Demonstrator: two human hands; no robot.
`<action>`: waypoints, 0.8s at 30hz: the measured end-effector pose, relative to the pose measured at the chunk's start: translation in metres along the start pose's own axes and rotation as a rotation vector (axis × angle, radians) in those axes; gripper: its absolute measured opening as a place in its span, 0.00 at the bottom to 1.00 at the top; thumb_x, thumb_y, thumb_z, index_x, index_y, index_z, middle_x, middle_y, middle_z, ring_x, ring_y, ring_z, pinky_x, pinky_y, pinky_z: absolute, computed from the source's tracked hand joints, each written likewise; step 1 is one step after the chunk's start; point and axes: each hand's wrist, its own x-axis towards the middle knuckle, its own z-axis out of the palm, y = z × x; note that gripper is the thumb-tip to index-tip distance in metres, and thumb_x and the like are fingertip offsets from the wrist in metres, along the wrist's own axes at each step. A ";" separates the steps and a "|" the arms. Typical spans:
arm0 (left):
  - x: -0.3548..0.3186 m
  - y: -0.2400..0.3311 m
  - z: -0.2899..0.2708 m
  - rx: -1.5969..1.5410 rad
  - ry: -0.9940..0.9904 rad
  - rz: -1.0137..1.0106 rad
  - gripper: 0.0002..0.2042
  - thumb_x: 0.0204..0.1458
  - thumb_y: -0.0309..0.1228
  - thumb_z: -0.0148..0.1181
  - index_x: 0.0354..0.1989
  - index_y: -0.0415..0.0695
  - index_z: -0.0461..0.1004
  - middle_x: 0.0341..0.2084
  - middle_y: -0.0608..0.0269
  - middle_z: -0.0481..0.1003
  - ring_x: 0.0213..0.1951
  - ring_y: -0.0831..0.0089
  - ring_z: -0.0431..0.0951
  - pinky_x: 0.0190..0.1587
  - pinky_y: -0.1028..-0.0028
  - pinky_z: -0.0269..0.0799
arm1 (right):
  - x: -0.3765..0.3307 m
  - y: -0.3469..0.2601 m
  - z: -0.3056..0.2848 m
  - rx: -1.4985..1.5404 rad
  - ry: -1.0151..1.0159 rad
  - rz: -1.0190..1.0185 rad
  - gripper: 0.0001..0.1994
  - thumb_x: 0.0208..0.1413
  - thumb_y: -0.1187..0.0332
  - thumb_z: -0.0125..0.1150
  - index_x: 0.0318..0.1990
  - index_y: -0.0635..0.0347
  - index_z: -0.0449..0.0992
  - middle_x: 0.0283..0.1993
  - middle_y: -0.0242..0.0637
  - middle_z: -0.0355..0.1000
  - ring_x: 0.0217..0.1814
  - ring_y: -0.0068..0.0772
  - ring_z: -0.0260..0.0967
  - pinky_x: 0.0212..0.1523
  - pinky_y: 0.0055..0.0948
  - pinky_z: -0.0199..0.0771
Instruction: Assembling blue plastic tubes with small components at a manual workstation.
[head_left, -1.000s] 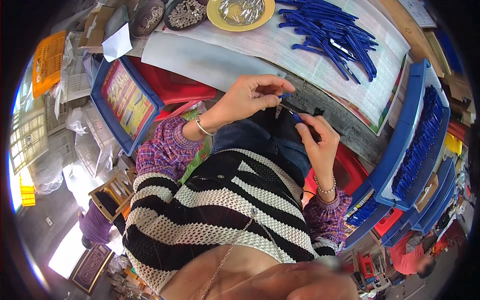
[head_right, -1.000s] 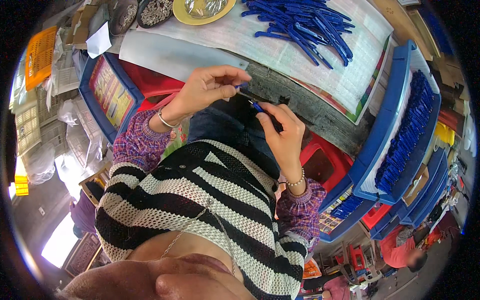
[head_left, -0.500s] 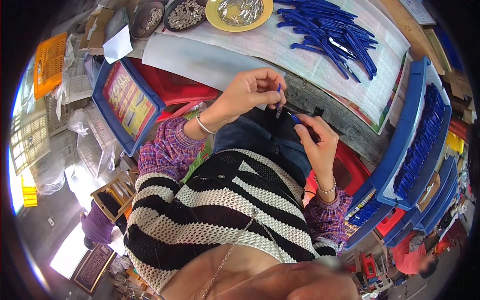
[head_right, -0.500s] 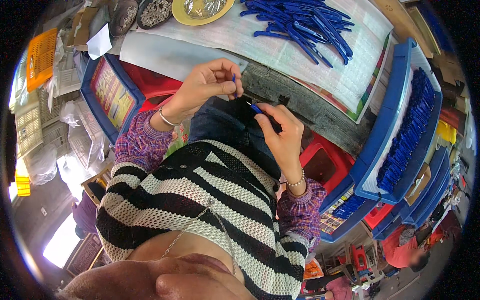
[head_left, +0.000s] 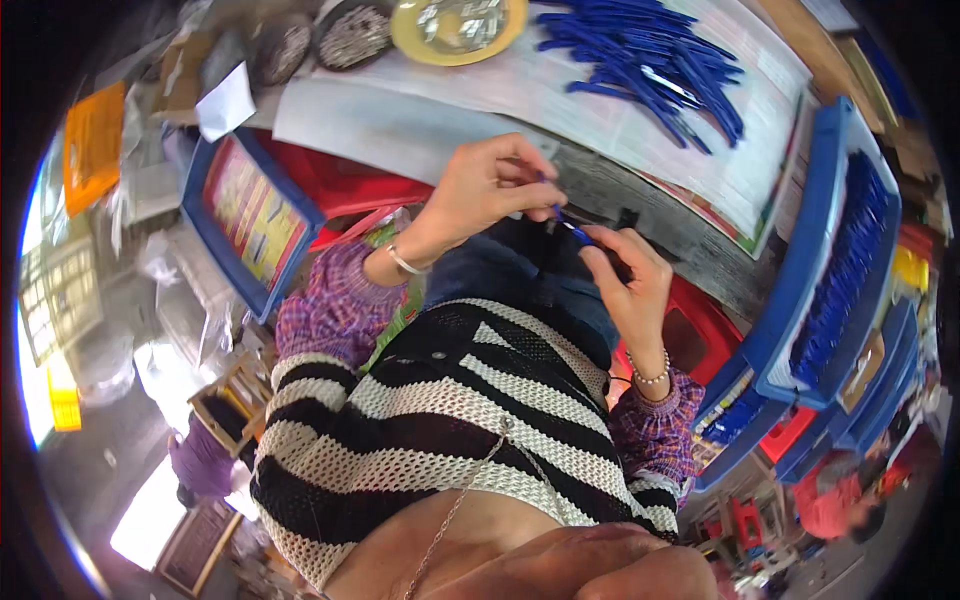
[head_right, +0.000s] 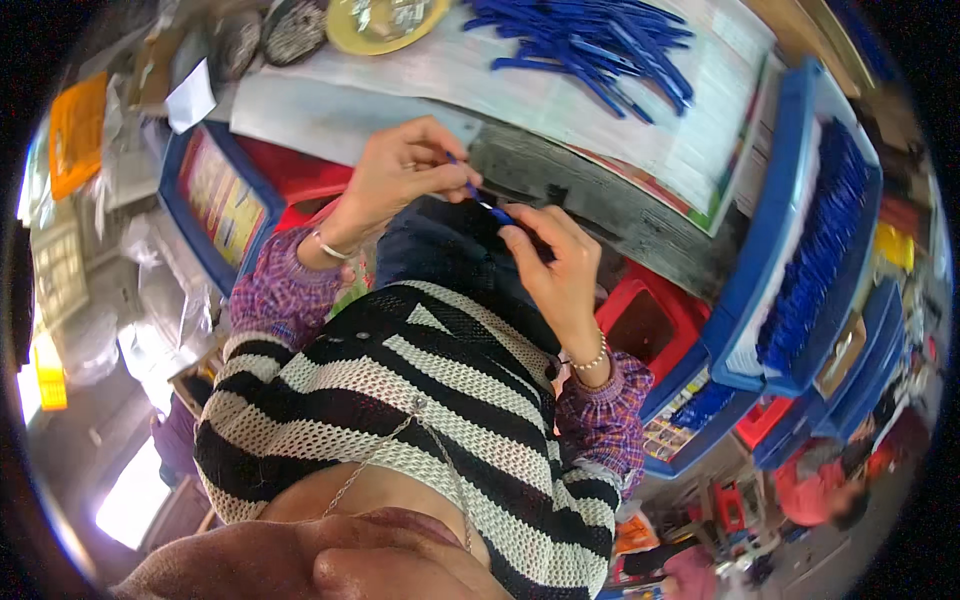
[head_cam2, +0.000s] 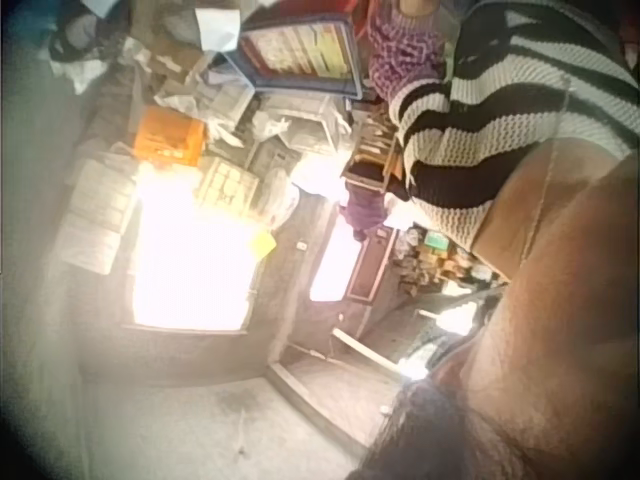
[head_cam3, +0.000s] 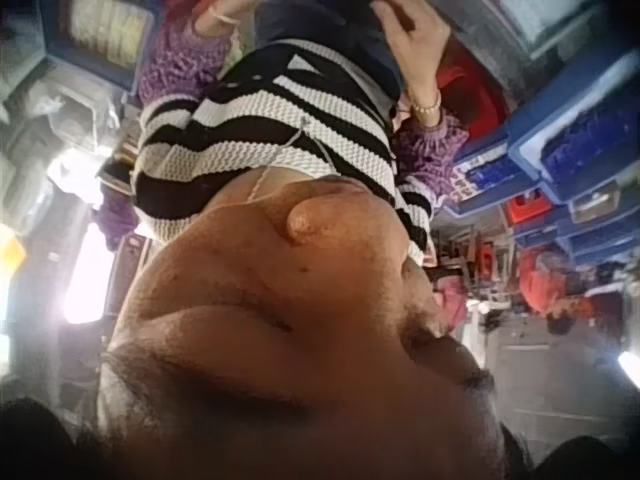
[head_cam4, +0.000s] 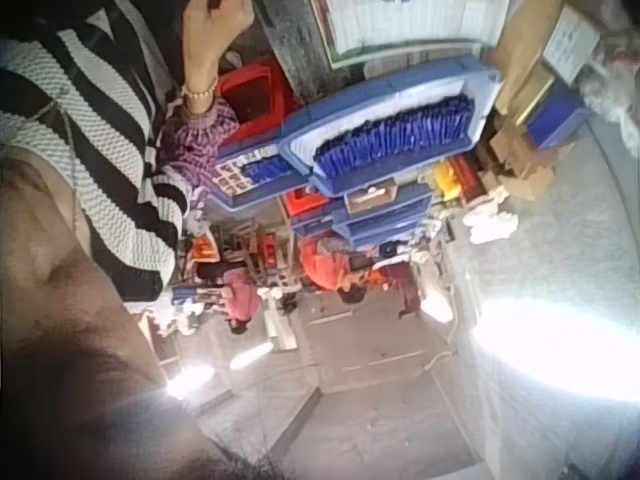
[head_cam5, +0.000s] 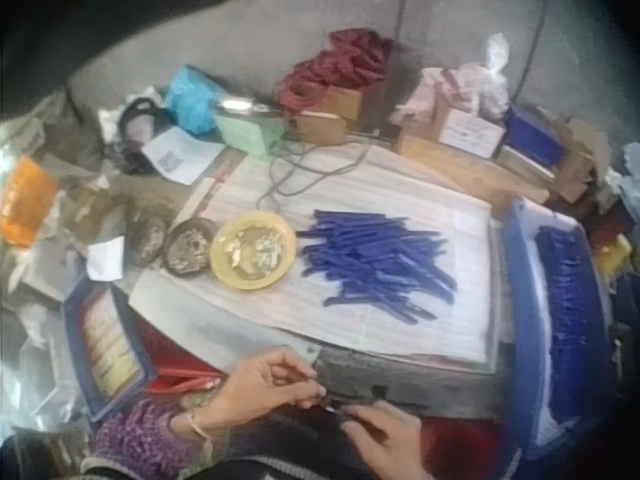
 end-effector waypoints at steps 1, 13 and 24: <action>0.000 0.002 0.001 0.012 0.013 -0.012 0.08 0.50 0.24 0.59 0.35 0.37 0.68 0.29 0.52 0.77 0.30 0.74 0.78 0.33 0.80 0.75 | 0.000 -0.003 0.000 -0.018 0.016 -0.011 0.07 0.47 0.76 0.61 0.35 0.65 0.77 0.23 0.32 0.67 0.21 0.18 0.63 0.22 0.19 0.60; 0.006 -0.011 -0.004 0.064 0.061 0.051 0.08 0.51 0.19 0.54 0.39 0.40 0.66 0.32 0.53 0.75 0.27 0.75 0.73 0.34 0.79 0.70 | -0.010 0.014 0.003 0.024 0.168 -0.162 0.08 0.44 0.69 0.62 0.33 0.62 0.77 0.29 0.40 0.73 0.29 0.44 0.71 0.30 0.34 0.70; -0.002 -0.007 0.016 -0.087 0.006 0.008 0.07 0.51 0.19 0.54 0.36 0.40 0.65 0.32 0.51 0.76 0.28 0.73 0.76 0.32 0.79 0.73 | -0.017 0.010 -0.005 0.302 0.182 -0.047 0.11 0.45 0.68 0.64 0.36 0.64 0.77 0.25 0.37 0.72 0.24 0.23 0.65 0.25 0.24 0.64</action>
